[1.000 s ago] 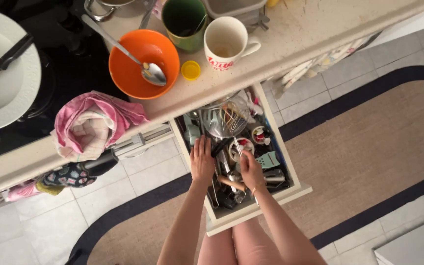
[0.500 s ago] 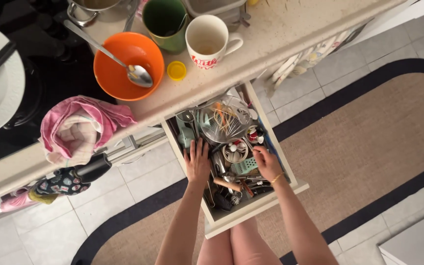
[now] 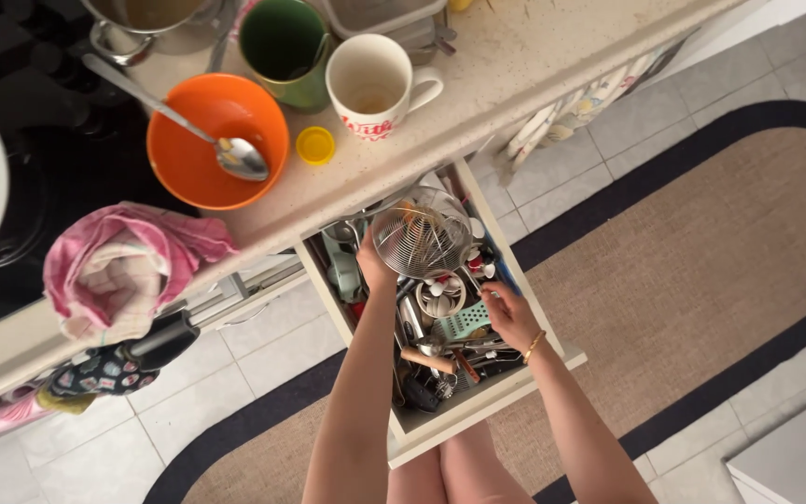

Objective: The person peels and cuts potatoes into wedges with a paring knife over a plate, then transfers the cut pieces by hand into a pot of water on the stove. They briefly open a cutlery drawer and use a wire skimmer in the pot while continuing to cut more potato pieces.

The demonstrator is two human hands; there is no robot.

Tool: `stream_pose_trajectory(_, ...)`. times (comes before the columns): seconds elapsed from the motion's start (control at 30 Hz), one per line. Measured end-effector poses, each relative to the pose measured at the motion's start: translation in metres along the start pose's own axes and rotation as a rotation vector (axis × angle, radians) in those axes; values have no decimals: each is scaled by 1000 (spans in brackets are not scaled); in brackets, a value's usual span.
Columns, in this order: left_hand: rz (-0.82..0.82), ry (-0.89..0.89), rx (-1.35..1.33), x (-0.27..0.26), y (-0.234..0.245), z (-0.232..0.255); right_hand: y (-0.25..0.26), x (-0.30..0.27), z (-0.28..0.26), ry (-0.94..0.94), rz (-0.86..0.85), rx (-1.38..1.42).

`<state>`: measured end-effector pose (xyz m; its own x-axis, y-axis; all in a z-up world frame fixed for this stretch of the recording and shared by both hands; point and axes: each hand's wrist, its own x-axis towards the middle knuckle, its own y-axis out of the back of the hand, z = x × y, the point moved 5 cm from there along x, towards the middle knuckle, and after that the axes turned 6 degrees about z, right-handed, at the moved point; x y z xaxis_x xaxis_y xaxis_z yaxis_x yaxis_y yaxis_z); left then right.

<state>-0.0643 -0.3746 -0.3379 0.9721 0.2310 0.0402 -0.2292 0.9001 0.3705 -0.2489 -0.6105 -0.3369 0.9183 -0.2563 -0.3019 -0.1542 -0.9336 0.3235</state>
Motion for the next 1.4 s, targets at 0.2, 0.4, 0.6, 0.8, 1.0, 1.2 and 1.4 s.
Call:
stream_pose_trajectory(0.2, 50, 134, 44, 8, -17, -31, 6, -13, -9, 173, 46, -119)
stream_pose_trajectory(0.4, 68, 191, 274, 39, -14, -22, 24, -41, -14, 159, 73, -184)
stream_pose_trajectory(0.6, 117, 223, 544, 47, -34, -40, 26, -55, -23, 136, 111, -107)
stream_pose_trajectory(0.8, -64, 9, 254, -36, 9, 12, 26, -78, -66, 106, 131, -100)
stream_pose_trajectory(1.0, -149, 423, -170, -109, 123, 101, 32, -117, -156, 258, 150, -101)
stream_pose_trajectory(1.2, 40, 314, -732, -105, 233, 144, 0, -132, -249, 429, 91, -220)
stream_pose_trajectory(1.4, 253, 70, -580, -66, 368, 234, -59, -135, -387, 745, -5, -305)
